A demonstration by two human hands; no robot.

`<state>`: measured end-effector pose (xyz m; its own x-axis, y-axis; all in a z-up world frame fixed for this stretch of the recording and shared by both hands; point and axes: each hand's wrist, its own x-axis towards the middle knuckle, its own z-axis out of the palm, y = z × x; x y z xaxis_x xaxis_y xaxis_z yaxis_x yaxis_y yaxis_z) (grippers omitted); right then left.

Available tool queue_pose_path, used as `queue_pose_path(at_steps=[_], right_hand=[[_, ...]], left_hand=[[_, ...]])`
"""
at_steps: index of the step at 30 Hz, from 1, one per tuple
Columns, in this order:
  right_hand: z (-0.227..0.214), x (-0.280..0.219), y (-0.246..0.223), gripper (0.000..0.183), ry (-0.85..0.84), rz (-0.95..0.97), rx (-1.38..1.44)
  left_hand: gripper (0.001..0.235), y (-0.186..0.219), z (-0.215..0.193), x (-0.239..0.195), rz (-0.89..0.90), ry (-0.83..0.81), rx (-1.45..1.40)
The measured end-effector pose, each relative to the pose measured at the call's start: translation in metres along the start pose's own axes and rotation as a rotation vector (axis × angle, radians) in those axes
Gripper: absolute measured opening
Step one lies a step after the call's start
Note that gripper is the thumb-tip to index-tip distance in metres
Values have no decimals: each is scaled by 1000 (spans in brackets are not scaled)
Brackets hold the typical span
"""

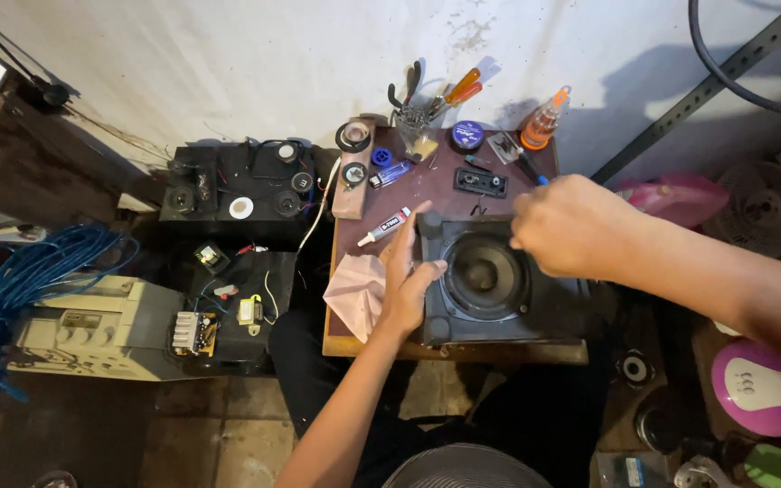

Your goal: The person applies adhesive from a tube to the edge of a speaker cone, then uses a screwdriver to tighten screws around the speaker frame. The person flips the speaker over to show the back side.

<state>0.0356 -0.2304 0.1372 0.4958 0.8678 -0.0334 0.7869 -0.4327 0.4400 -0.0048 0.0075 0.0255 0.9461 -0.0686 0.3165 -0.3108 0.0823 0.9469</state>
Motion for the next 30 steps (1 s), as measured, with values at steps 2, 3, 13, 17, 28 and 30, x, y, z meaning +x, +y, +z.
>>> queue_pose_path(at_steps=[2,3,13,17,28,30], right_hand=[[-2,6,1,15,-135,110,75],[-7,12,1,15,-300,180,148],[-18,10,-4,8,-103,-148,-47],[-12,14,1,6,-171,49,62],[-17,14,3,24,-350,22,98],[-18,13,2,20,-337,69,123]], left_hand=[[81,2,0,0,-10,-2,-14],[81,3,0,-1,-13,-1,-17],[81,0,-1,1,10,-5,-17],[80,-1,-1,1,7,-6,-33],[79,-3,-2,1,20,-9,-4],[80,-3,-2,2,21,-9,-8]])
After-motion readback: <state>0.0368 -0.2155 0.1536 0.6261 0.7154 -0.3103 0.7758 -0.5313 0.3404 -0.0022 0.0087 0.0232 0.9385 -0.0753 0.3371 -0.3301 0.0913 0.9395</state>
